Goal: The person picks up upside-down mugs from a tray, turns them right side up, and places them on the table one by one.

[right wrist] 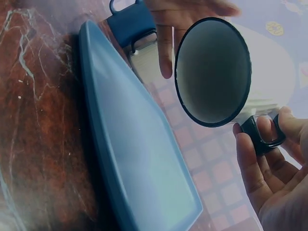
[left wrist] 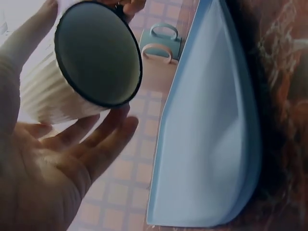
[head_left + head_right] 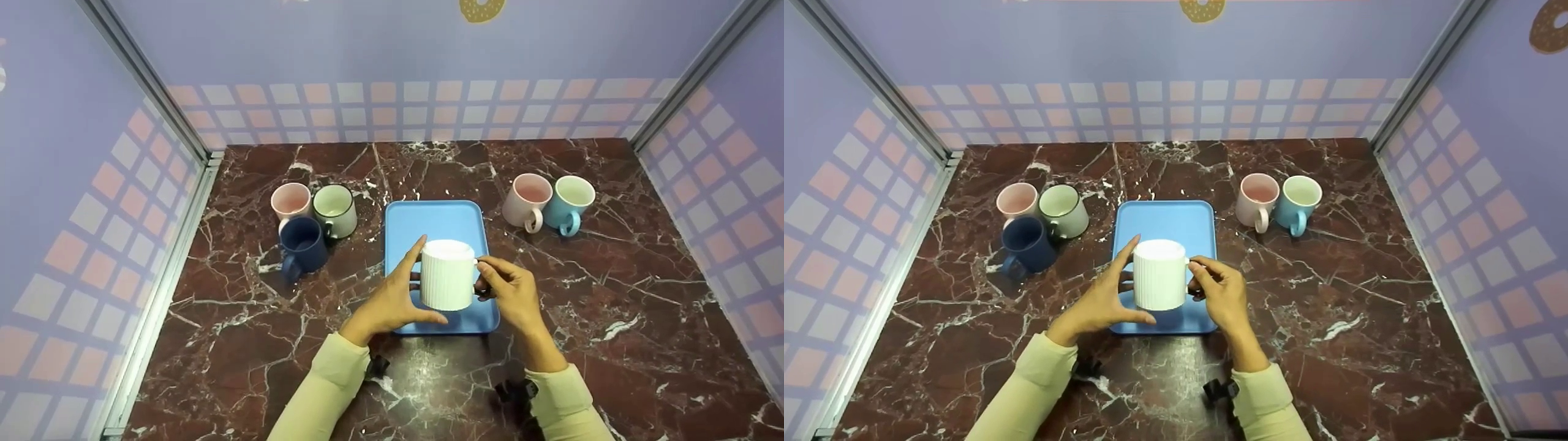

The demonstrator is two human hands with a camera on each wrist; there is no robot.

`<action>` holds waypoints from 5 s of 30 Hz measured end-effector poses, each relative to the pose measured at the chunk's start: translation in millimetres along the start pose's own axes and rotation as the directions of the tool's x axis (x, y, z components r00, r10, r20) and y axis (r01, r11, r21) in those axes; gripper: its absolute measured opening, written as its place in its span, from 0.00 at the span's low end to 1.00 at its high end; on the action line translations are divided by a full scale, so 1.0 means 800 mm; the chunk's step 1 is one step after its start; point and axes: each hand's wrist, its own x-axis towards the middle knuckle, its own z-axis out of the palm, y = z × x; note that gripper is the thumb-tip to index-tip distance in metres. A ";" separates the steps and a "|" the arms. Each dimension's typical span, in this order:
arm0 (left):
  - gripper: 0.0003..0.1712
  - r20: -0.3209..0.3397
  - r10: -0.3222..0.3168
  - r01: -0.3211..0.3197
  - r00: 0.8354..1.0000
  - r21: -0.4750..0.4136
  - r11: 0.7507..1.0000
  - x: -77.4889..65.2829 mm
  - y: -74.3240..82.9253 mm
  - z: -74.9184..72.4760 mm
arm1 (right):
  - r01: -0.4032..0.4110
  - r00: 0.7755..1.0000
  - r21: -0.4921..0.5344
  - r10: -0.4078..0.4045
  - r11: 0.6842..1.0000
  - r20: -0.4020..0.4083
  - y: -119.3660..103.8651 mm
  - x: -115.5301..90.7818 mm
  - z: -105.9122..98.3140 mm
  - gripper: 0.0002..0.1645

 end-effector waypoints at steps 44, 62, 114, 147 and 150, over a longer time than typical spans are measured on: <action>0.56 -0.108 -0.049 0.026 0.993 -0.205 0.978 0.001 -0.007 0.001 | 0.305 0.867 0.043 -0.296 0.951 0.401 0.035 -0.002 -0.045 0.22; 0.43 -0.107 -0.105 0.061 0.989 -0.354 0.933 0.013 0.002 0.004 | 0.340 0.898 0.023 -0.332 0.940 0.290 0.039 -0.002 -0.031 0.16; 0.52 -0.039 -0.069 0.048 0.997 -0.391 0.919 0.011 0.014 0.029 | 0.156 0.983 0.037 -0.159 0.987 0.091 0.037 0.003 0.018 0.22; 0.62 -0.014 -0.182 0.178 0.983 -0.140 0.974 -0.008 -0.001 0.001 | 0.173 0.984 0.045 -0.174 0.984 0.025 0.042 -0.001 0.007 0.24; 0.58 -0.049 -0.218 0.213 0.975 -0.089 0.973 -0.013 -0.007 -0.009 | 0.169 0.986 0.043 -0.169 0.985 0.006 0.043 -0.002 0.003 0.25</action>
